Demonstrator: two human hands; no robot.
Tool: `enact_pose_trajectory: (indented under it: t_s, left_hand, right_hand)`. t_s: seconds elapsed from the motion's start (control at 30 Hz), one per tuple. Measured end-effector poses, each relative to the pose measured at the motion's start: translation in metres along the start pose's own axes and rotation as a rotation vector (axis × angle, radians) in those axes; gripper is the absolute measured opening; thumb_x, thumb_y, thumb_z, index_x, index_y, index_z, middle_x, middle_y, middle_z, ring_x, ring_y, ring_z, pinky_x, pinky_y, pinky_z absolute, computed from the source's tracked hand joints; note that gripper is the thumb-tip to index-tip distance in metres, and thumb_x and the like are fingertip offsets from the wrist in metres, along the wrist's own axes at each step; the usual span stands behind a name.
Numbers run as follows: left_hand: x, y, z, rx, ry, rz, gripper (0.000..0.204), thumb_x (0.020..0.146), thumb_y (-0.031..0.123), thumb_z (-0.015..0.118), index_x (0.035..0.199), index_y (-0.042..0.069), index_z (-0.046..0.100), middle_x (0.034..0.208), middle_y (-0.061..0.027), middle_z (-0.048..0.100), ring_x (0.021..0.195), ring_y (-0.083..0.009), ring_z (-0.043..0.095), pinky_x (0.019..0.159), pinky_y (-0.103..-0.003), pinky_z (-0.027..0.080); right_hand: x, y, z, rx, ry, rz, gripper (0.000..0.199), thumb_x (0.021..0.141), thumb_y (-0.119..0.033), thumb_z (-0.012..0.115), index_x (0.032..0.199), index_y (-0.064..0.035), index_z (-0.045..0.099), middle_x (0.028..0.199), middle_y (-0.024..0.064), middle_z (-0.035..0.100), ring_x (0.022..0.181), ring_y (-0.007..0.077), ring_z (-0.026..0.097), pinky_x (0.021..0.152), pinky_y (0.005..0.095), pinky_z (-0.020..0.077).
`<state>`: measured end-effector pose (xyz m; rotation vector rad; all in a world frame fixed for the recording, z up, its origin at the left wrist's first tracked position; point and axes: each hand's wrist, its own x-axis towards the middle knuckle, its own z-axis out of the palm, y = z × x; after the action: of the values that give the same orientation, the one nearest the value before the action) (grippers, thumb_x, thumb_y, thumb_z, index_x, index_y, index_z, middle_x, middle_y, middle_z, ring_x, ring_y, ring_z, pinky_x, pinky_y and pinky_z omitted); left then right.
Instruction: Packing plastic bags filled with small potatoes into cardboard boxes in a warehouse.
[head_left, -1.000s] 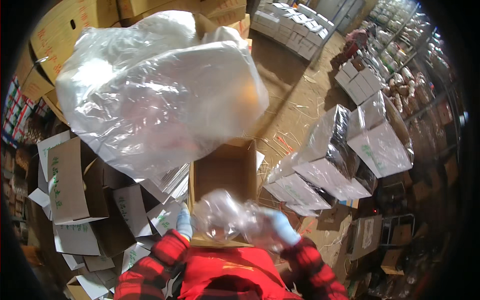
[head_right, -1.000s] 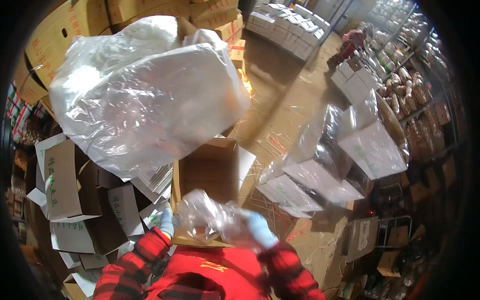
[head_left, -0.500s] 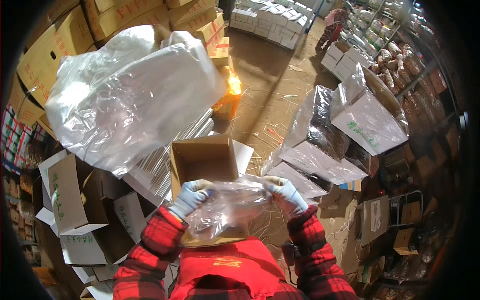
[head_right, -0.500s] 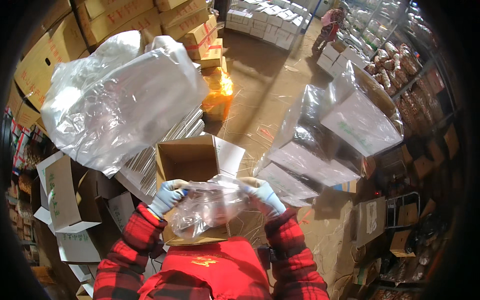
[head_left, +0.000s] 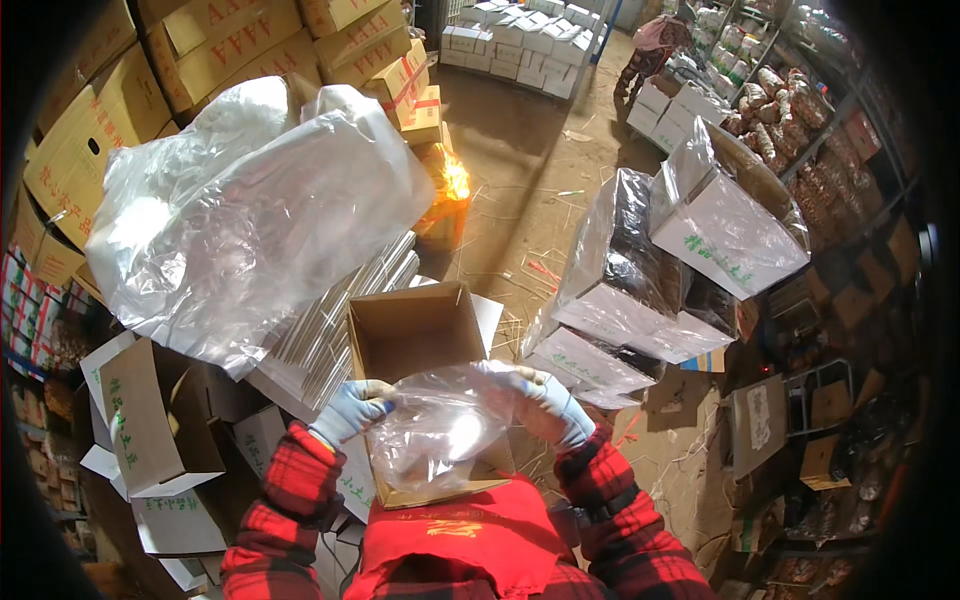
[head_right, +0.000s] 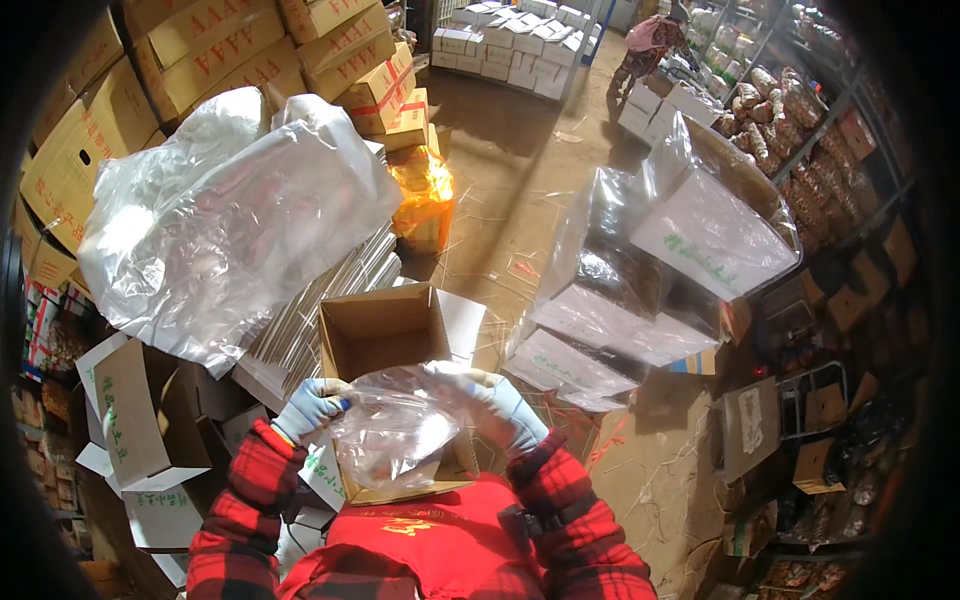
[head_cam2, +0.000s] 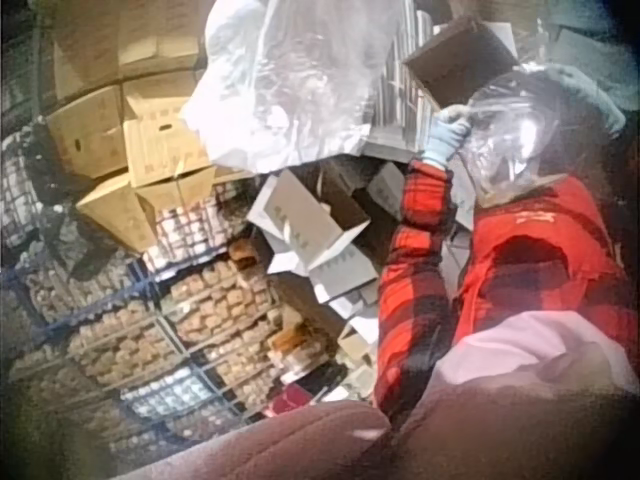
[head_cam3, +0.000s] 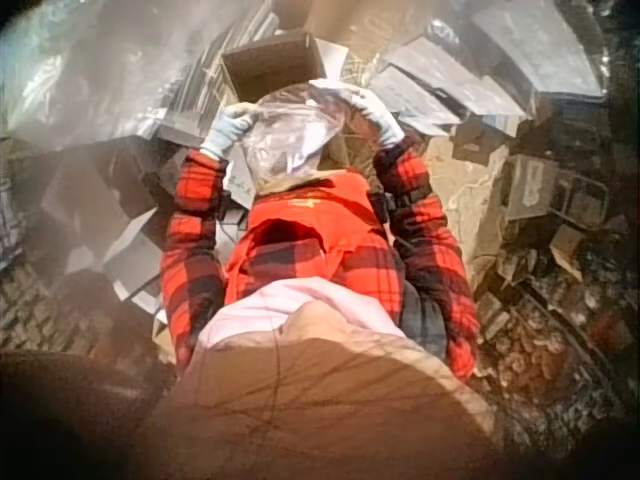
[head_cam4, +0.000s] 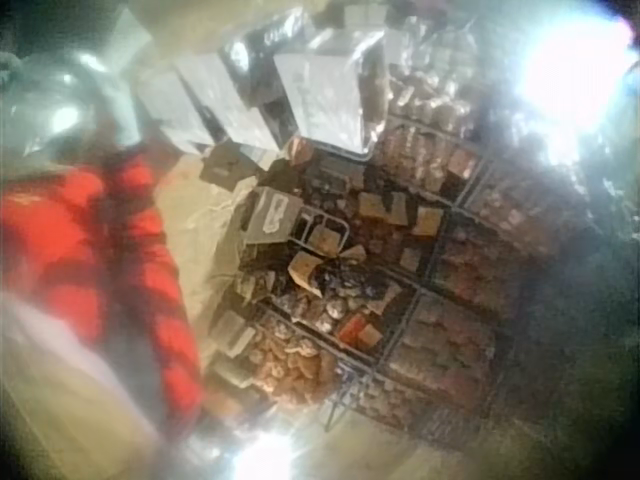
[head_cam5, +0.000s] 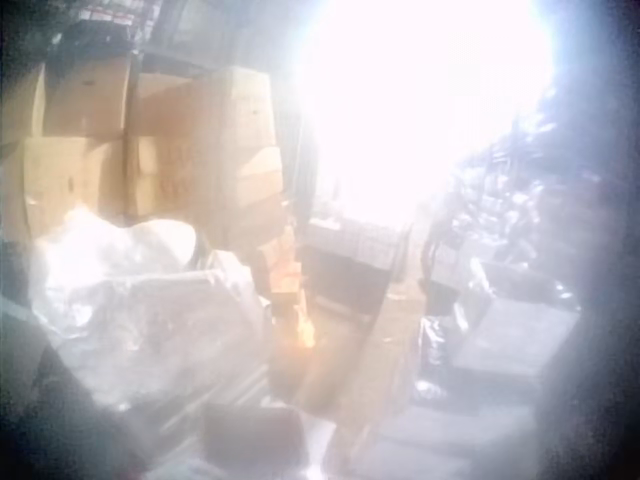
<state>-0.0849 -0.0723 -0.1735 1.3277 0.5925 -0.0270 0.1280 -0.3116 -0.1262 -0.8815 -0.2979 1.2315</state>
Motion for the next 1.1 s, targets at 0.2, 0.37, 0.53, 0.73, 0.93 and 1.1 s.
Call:
enact_pose_trajectory:
  t_s: [0.2, 0.37, 0.53, 0.73, 0.93, 1.1]
  left_hand:
    - [0.01, 0.011, -0.022, 0.957, 0.506, 0.603, 0.029, 0.071, 0.009, 0.071, 0.098, 0.005, 0.065, 0.09, -0.0081, 0.064, 0.078, -0.0203, 0.061, 0.071, -0.031, 0.048]
    - [-0.025, 0.078, 0.043, 0.613, 0.45, 0.711, 0.024, 0.066, 0.012, 0.07, 0.089, 0.005, 0.064, 0.086, -0.0101, 0.062, 0.085, -0.0275, 0.059, 0.078, -0.036, 0.046]
    - [-0.036, 0.046, 0.068, 0.603, 0.446, 0.747, 0.02, 0.071, 0.012, 0.07, 0.089, 0.005, 0.065, 0.093, -0.0097, 0.062, 0.09, -0.0256, 0.058, 0.083, -0.034, 0.045]
    - [-0.03, 0.045, 0.098, 0.252, 0.3, 0.594, 0.021, 0.073, 0.011, 0.073, 0.091, 0.004, 0.065, 0.097, -0.0062, 0.062, 0.093, -0.0185, 0.058, 0.085, -0.031, 0.045]
    - [-0.031, 0.039, 0.101, -0.266, 0.281, 0.358, 0.013, 0.081, 0.008, 0.068, 0.092, 0.002, 0.063, 0.085, -0.0015, 0.064, 0.078, -0.0075, 0.058, 0.069, -0.023, 0.049]
    - [-0.03, 0.034, 0.104, -0.218, 0.283, 0.398, 0.012, 0.082, 0.004, 0.065, 0.093, 0.002, 0.061, 0.087, -0.0019, 0.063, 0.081, -0.0081, 0.058, 0.074, -0.023, 0.047]
  right_hand:
    - [0.012, 0.021, 0.014, -0.165, 0.176, -0.005, 0.023, 0.081, -0.014, 0.067, 0.099, 0.0005, 0.064, 0.088, 0.0059, 0.065, 0.081, 0.0127, 0.058, 0.079, 0.0266, 0.0452]
    - [0.016, 0.039, 0.039, -0.056, 0.348, -0.103, 0.011, 0.081, -0.012, 0.067, 0.084, -0.0042, 0.06, 0.083, 0.0039, 0.064, 0.076, 0.0109, 0.058, 0.072, 0.0251, 0.0468]
    - [0.011, 0.035, 0.075, -0.115, 0.37, -0.031, 0.014, 0.082, -0.013, 0.066, 0.09, -0.0035, 0.059, 0.083, 0.0043, 0.063, 0.074, 0.0127, 0.06, 0.07, 0.0265, 0.0491]
    - [0.009, 0.054, 0.083, -0.026, 0.357, -0.079, 0.014, 0.084, -0.017, 0.065, 0.083, -0.0077, 0.055, 0.078, 0.0021, 0.059, 0.068, 0.0128, 0.058, 0.064, 0.0284, 0.0502]
    - [0.001, 0.057, 0.083, -0.021, 0.317, -0.077, 0.024, 0.088, -0.031, 0.06, 0.087, -0.0069, 0.056, 0.081, 0.0022, 0.058, 0.075, 0.0126, 0.057, 0.066, 0.0285, 0.0499]
    - [-0.005, 0.051, 0.087, 0.022, 0.287, -0.081, 0.028, 0.088, -0.033, 0.059, 0.091, -0.0057, 0.057, 0.084, 0.003, 0.059, 0.081, 0.0139, 0.058, 0.069, 0.0289, 0.0505]
